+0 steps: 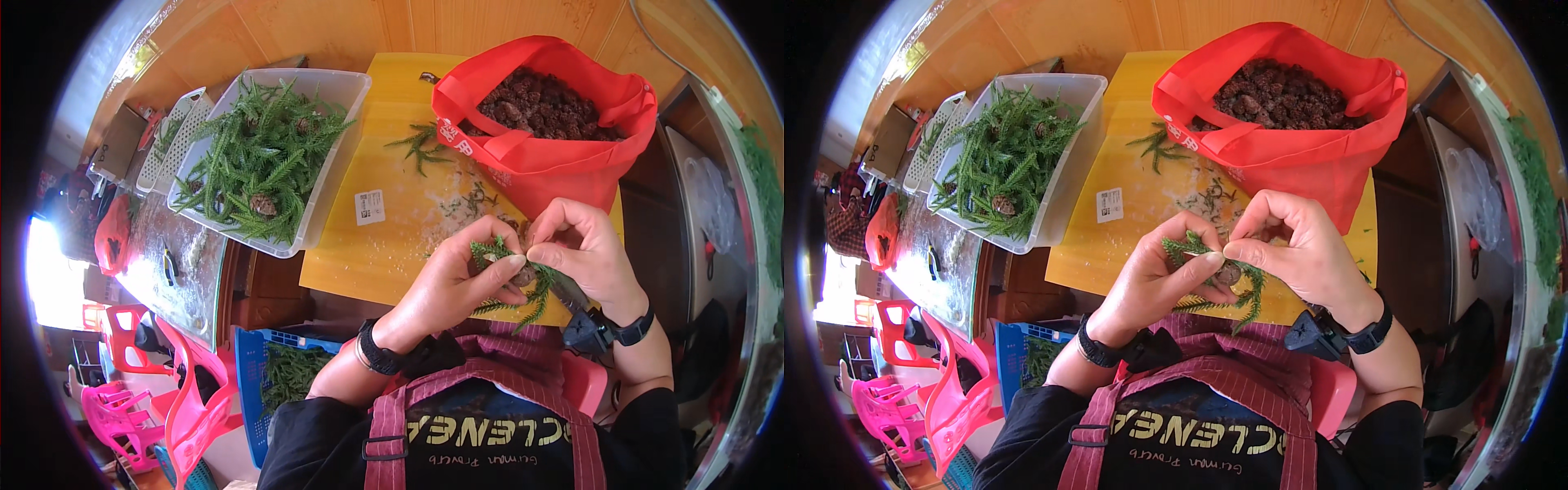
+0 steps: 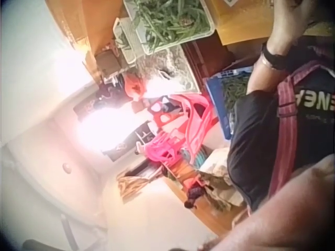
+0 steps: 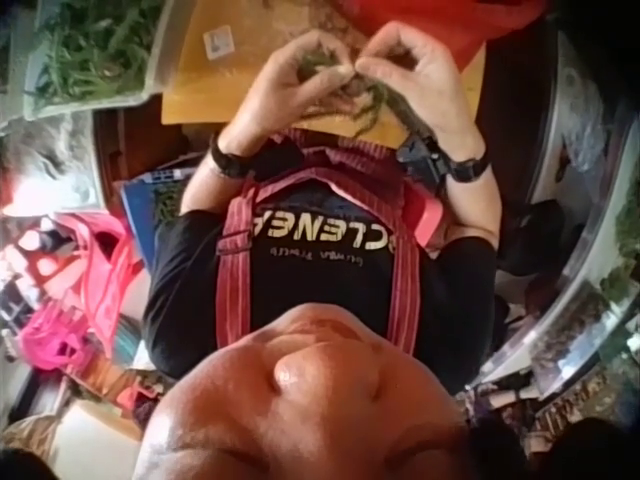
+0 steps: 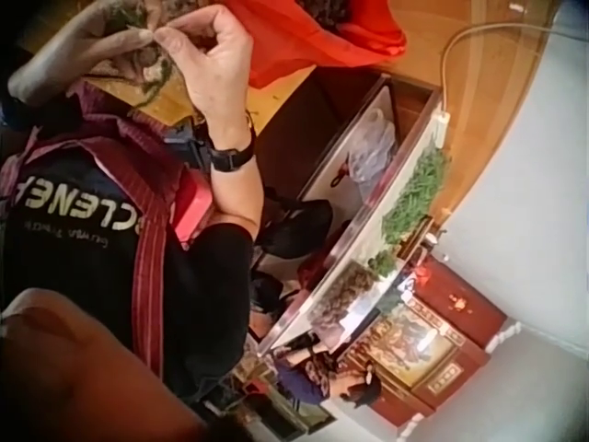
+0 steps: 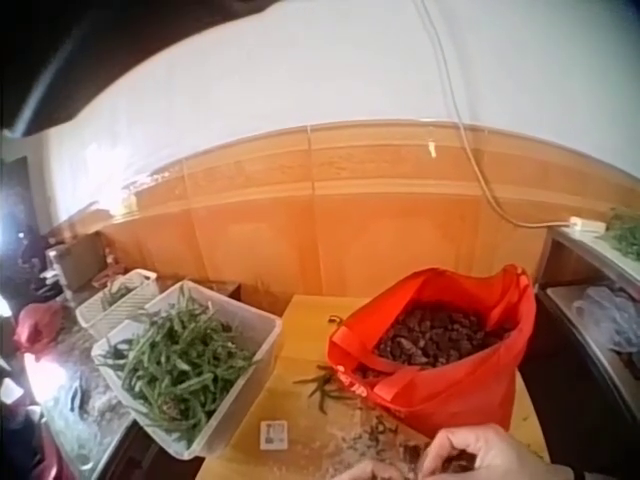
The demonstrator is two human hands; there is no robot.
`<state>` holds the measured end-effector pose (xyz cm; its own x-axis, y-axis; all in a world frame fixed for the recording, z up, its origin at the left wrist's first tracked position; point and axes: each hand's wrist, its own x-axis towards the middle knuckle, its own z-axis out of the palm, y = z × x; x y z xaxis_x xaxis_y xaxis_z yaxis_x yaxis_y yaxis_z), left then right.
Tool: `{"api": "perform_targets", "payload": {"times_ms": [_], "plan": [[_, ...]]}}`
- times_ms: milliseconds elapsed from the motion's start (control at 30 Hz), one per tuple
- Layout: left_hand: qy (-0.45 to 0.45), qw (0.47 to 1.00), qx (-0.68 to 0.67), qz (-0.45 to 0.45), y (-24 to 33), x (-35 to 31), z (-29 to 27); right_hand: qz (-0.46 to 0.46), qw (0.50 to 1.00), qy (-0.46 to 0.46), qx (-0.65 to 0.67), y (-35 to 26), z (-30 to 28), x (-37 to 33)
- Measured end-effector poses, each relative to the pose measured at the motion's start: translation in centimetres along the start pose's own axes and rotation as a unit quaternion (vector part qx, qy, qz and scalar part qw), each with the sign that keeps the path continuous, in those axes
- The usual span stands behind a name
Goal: Trimming and cleaning green plant sprigs using pliers and hands at a workbench.
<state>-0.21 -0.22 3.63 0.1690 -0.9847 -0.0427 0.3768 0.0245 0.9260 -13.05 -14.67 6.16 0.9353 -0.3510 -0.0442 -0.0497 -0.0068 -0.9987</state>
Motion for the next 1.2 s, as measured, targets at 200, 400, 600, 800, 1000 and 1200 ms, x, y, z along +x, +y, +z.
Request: {"api": "perform_targets", "payload": {"times_ms": [200, 400, 600, 800, 1000, 1200], "plan": [[0.044, 0.998, 0.005, 0.036, -1.1, 0.6, 0.5, -0.119, 0.972, 0.093, -0.182, -0.3, 1.3, -0.4], [0.031, 0.998, -0.035, 0.037, -0.6, 0.1, 0.3, -0.122, 0.986, 0.071, -0.087, 0.0, 1.3, -0.6], [-0.024, 0.997, -0.066, -0.03, 0.3, -0.2, -0.1, -0.211, 0.962, -0.069, -0.157, -0.4, -1.3, 0.0], [-0.061, 0.989, -0.123, -0.056, 0.6, 0.1, 0.0, -0.283, 0.909, -0.098, -0.289, -1.6, -1.8, 0.7], [-0.078, 0.985, -0.138, -0.066, 0.6, 0.1, 0.0, -0.247, 0.935, -0.156, -0.199, -1.7, -2.4, 1.2], [-0.099, 0.977, -0.17, -0.087, 1.0, 0.1, 0.3, -0.275, 0.927, -0.192, -0.166, -1.8, -2.8, 1.7]]}}
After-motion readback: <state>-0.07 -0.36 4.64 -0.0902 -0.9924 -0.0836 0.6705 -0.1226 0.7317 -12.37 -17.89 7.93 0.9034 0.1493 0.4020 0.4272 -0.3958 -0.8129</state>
